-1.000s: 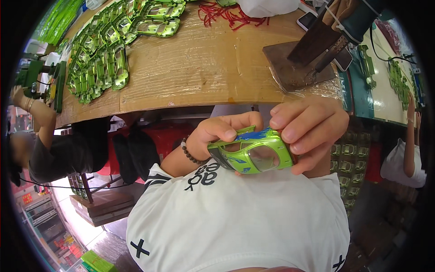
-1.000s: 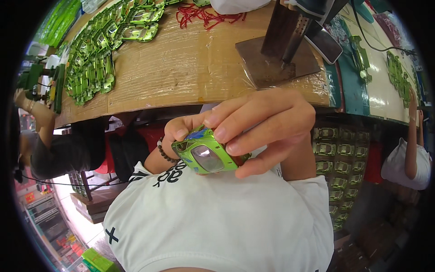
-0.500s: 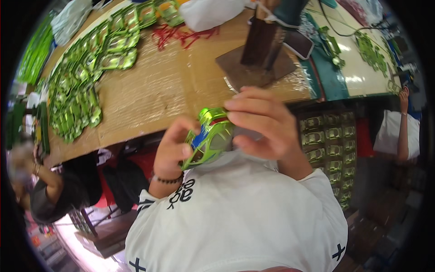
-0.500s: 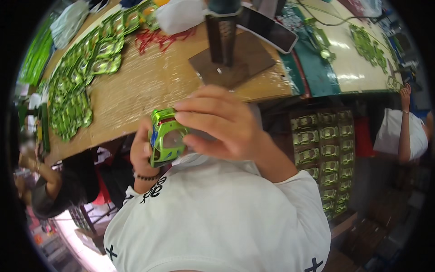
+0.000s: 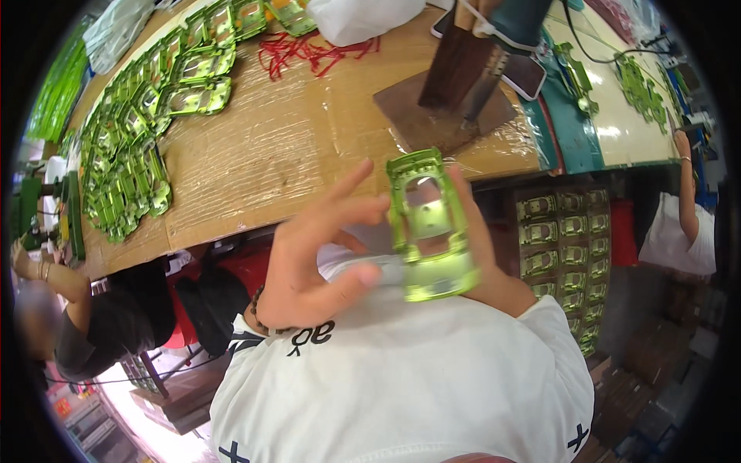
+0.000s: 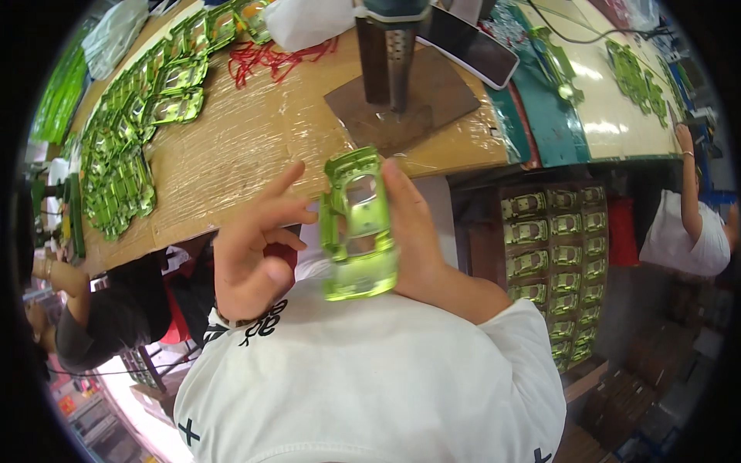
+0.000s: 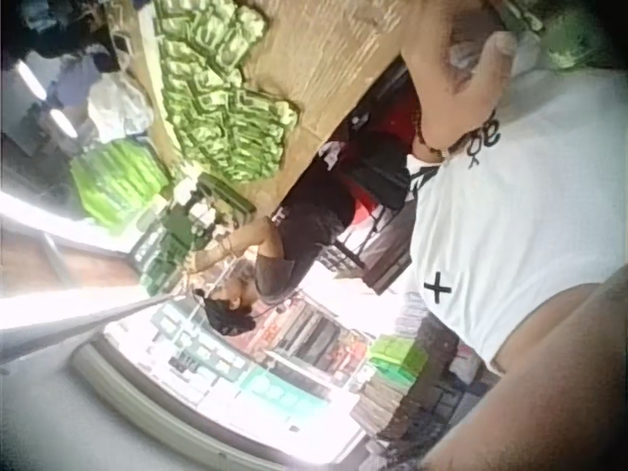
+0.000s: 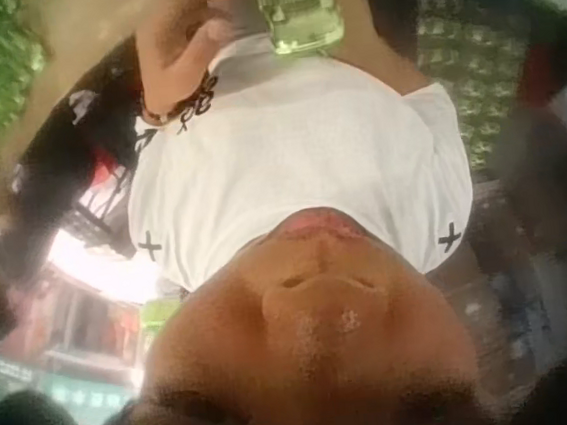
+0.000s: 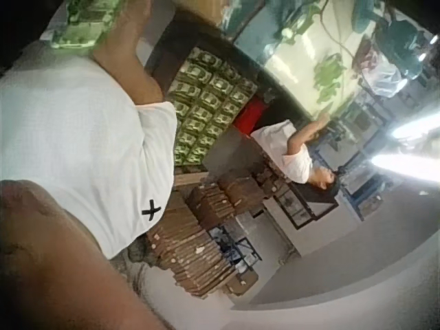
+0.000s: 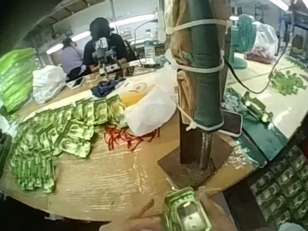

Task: The person repeatedly picks up green translucent plastic frames and red plastic strips from a table. They insert the red strips into the frames by hand, then place the assembled units into a cardboard tray. The process is repetitive and involves handling small components one at a time.

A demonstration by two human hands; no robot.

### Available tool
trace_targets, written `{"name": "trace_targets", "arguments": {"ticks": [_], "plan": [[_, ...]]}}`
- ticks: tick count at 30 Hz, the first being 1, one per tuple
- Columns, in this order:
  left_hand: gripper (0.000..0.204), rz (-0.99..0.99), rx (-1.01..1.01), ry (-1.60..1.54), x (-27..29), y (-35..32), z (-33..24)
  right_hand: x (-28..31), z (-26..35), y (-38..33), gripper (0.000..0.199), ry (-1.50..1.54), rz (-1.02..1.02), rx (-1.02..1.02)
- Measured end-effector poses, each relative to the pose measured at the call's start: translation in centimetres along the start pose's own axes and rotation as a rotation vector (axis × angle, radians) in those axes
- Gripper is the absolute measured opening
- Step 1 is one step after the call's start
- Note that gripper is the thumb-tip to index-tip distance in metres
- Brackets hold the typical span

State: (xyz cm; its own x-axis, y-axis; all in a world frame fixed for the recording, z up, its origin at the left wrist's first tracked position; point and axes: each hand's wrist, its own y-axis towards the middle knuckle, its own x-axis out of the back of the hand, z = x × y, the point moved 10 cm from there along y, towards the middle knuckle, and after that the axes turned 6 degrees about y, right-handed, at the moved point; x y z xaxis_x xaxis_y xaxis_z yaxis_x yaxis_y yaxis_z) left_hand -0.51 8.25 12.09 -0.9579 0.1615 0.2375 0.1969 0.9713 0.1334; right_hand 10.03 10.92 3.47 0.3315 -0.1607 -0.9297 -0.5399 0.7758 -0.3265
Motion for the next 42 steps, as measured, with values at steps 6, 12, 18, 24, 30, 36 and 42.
{"name": "trace_targets", "arguments": {"ticks": [6, 12, 18, 24, 30, 36, 42], "plan": [[0.040, -0.248, 0.110, -0.247, 1.2, 2.1, 3.9, -0.7, 1.5, 1.0, 0.030, 0.486, -0.022, -0.210], [0.047, -0.104, -0.038, -0.429, -1.9, 5.9, 4.4, -1.1, 2.6, 1.5, 0.026, 0.499, 0.109, -0.231], [0.049, 0.006, -0.173, -0.543, -2.5, 6.3, 3.7, -1.5, 2.7, 0.9, 0.030, 0.519, 0.186, -0.323], [0.055, 0.024, -0.219, -0.566, -2.7, 5.9, 3.5, -2.2, 2.7, 0.9, 0.043, 0.522, 0.222, -0.357], [0.060, 0.077, -0.198, -0.608, -3.1, 6.0, 2.9, -2.8, 3.0, 0.6, 0.053, 0.470, 0.183, -0.309], [0.063, 0.097, -0.234, -0.524, -3.0, 6.1, 2.8, -3.1, 3.1, 0.6, 0.053, 0.466, 0.178, -0.296], [0.064, 0.104, -0.258, -0.469, -3.2, 6.1, 2.8, -3.2, 3.2, 0.9, 0.053, 0.450, 0.203, -0.316]]}}
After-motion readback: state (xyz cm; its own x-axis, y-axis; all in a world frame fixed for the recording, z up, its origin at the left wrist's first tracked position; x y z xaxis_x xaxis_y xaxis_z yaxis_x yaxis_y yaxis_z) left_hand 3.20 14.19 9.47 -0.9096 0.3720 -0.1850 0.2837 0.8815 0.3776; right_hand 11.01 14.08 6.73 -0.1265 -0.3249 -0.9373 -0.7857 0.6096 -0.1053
